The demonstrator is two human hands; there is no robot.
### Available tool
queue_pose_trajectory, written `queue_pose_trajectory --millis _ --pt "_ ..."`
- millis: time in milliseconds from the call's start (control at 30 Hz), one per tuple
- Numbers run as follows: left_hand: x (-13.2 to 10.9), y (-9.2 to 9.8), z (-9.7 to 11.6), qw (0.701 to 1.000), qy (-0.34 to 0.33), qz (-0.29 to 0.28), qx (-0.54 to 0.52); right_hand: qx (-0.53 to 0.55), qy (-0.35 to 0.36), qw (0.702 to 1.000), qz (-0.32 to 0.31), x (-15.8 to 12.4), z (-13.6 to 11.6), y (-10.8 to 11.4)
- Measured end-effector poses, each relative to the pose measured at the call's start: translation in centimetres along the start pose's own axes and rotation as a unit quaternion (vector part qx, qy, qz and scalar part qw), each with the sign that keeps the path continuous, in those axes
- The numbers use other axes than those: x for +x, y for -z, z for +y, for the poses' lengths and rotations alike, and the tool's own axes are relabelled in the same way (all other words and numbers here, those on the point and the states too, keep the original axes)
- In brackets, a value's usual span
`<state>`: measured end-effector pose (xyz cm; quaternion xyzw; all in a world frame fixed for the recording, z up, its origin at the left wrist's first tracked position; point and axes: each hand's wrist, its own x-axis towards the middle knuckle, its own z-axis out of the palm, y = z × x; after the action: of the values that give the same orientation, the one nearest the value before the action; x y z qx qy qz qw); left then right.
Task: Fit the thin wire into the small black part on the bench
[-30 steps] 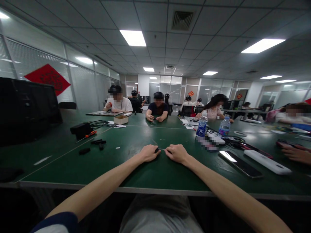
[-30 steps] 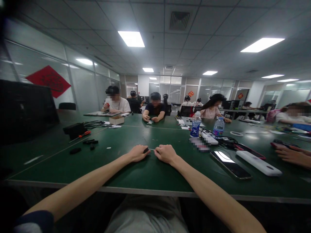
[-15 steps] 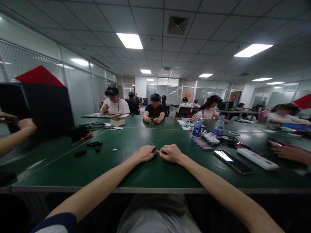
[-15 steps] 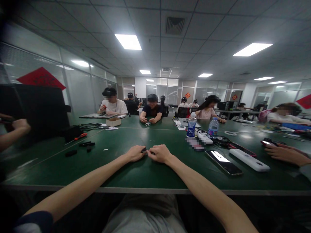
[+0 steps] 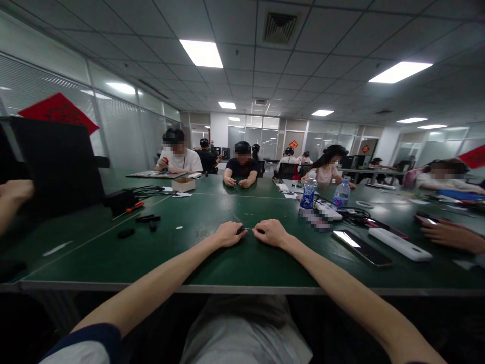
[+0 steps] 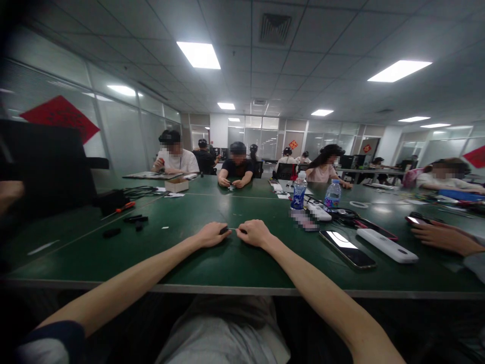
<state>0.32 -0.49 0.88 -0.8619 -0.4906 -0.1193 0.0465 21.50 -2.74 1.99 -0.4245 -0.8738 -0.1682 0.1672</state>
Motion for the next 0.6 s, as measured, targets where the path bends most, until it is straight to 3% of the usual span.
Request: queue_pose_trajectory --millis 600 --pt "0.03 -0.02 0.05 1.0 -0.009 -0.003 -0.007 0.012 -0.001 1.0 -0.001 -0.13 0.75 0.07"
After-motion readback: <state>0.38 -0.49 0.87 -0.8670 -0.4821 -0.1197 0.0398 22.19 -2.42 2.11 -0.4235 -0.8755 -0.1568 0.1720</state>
